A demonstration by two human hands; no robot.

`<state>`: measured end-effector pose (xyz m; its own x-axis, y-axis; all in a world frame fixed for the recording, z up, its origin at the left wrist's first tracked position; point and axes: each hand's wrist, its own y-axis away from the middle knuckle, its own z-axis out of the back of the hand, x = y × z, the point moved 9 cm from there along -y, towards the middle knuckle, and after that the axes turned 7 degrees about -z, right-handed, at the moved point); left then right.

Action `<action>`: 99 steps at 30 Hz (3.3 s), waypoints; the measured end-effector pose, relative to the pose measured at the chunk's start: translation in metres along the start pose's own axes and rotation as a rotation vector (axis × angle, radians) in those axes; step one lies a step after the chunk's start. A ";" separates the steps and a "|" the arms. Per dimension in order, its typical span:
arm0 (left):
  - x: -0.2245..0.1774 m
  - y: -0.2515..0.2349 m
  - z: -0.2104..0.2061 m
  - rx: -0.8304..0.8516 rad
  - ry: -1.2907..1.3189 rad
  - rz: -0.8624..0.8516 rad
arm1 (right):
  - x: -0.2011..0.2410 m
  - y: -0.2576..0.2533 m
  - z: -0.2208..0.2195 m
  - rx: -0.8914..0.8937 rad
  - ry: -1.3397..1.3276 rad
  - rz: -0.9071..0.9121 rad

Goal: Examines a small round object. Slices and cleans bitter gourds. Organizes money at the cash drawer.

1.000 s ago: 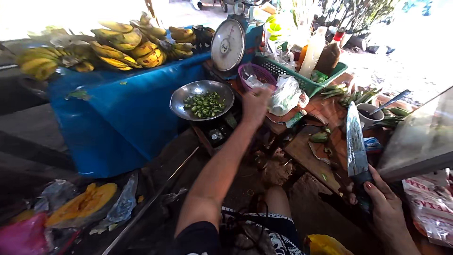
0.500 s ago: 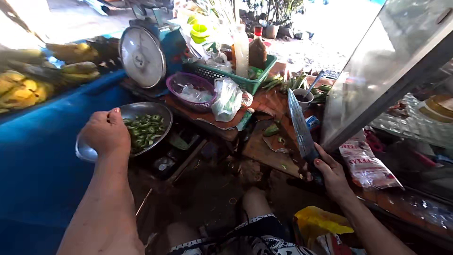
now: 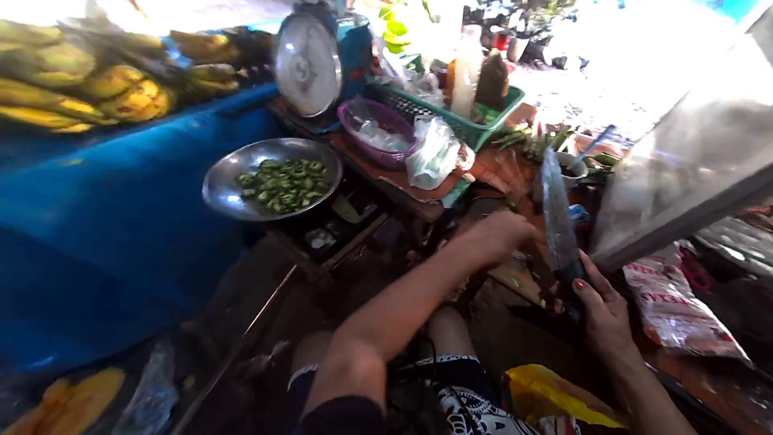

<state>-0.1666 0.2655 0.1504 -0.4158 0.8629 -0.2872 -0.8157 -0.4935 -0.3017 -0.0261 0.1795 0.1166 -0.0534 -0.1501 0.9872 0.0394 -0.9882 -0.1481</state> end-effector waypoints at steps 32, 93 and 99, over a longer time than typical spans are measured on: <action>0.137 0.265 0.204 -0.451 -0.437 1.021 | -0.001 0.002 0.001 0.041 -0.034 -0.011; -0.005 0.086 0.009 -0.209 -0.025 0.537 | 0.035 0.069 -0.039 0.260 1.243 0.043; 0.000 0.088 0.008 -0.234 0.021 0.533 | 0.032 0.043 -0.050 0.343 1.180 0.012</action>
<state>-0.2410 0.2228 0.1312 -0.7348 0.4871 -0.4720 -0.3843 -0.8724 -0.3021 -0.0756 0.1308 0.1392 -0.9142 -0.2710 0.3015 0.2966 -0.9541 0.0417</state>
